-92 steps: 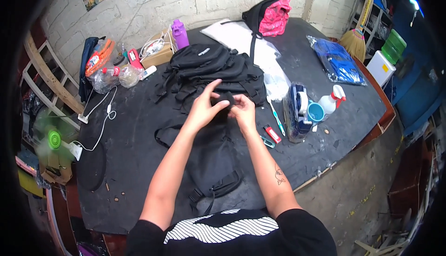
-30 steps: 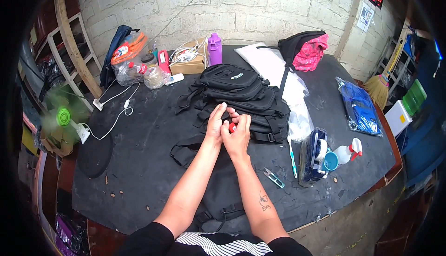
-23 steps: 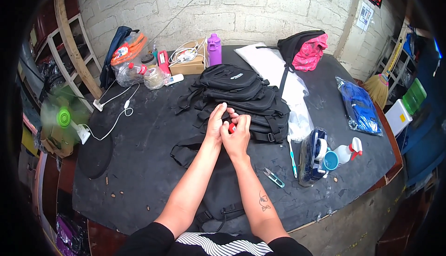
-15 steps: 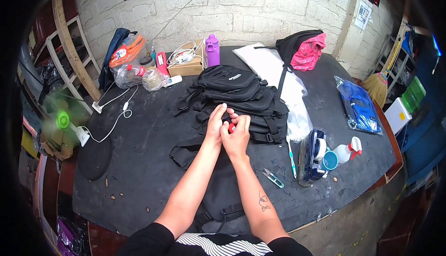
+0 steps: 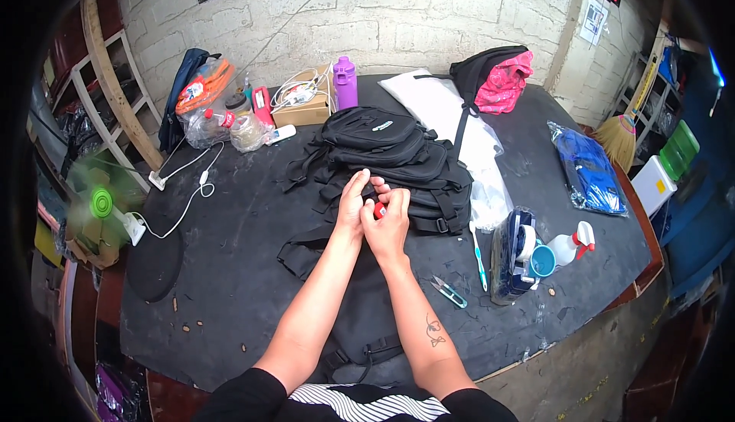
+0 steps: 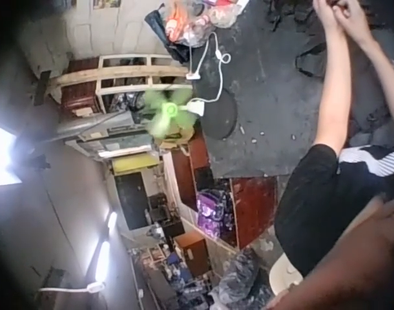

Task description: Inspect and clean small manufactured black bags using a brush and thread trimmer.

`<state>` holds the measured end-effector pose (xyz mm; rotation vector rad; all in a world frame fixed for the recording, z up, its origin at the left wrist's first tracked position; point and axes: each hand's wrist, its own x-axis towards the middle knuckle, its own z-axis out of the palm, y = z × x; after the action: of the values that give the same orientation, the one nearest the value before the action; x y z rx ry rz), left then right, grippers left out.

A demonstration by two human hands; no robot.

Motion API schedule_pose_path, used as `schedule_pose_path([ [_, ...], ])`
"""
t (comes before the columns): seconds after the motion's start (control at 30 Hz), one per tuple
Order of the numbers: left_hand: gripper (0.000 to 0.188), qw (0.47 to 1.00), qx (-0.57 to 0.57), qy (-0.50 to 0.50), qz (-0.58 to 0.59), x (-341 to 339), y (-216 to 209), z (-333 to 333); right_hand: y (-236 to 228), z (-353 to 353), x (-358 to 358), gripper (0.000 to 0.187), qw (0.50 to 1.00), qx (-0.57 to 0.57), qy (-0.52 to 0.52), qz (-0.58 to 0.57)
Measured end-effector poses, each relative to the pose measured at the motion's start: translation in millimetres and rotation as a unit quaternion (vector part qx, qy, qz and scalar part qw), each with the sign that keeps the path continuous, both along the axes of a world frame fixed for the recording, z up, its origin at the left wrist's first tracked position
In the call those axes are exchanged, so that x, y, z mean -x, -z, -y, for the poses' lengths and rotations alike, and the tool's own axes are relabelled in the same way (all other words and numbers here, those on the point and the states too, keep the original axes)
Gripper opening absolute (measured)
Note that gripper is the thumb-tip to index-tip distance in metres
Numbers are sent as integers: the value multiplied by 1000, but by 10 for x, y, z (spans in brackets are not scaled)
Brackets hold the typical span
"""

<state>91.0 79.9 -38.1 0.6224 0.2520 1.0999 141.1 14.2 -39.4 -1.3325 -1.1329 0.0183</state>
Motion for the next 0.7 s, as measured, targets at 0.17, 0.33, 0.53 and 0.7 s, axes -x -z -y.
schedule_pose_path([
  [0.17, 21, 1000, -4, 5, 8, -19, -60, 63, 9, 12, -54, 23, 999, -19, 21, 32],
  [0.33, 22, 921, -281, -156, -220, 8, 155, -10, -294, 129, -181, 15, 892, 54, -227, -387],
  [0.53, 28, 881, -366, -219, -207, -70, -235, 311, -403, 124, -443, 19, 893, -19, -233, -384],
  [0.7, 22, 953, -176, -172, -175, -100, -256, 153, -312, 75, -416, 17, 943, -5, -192, -273],
])
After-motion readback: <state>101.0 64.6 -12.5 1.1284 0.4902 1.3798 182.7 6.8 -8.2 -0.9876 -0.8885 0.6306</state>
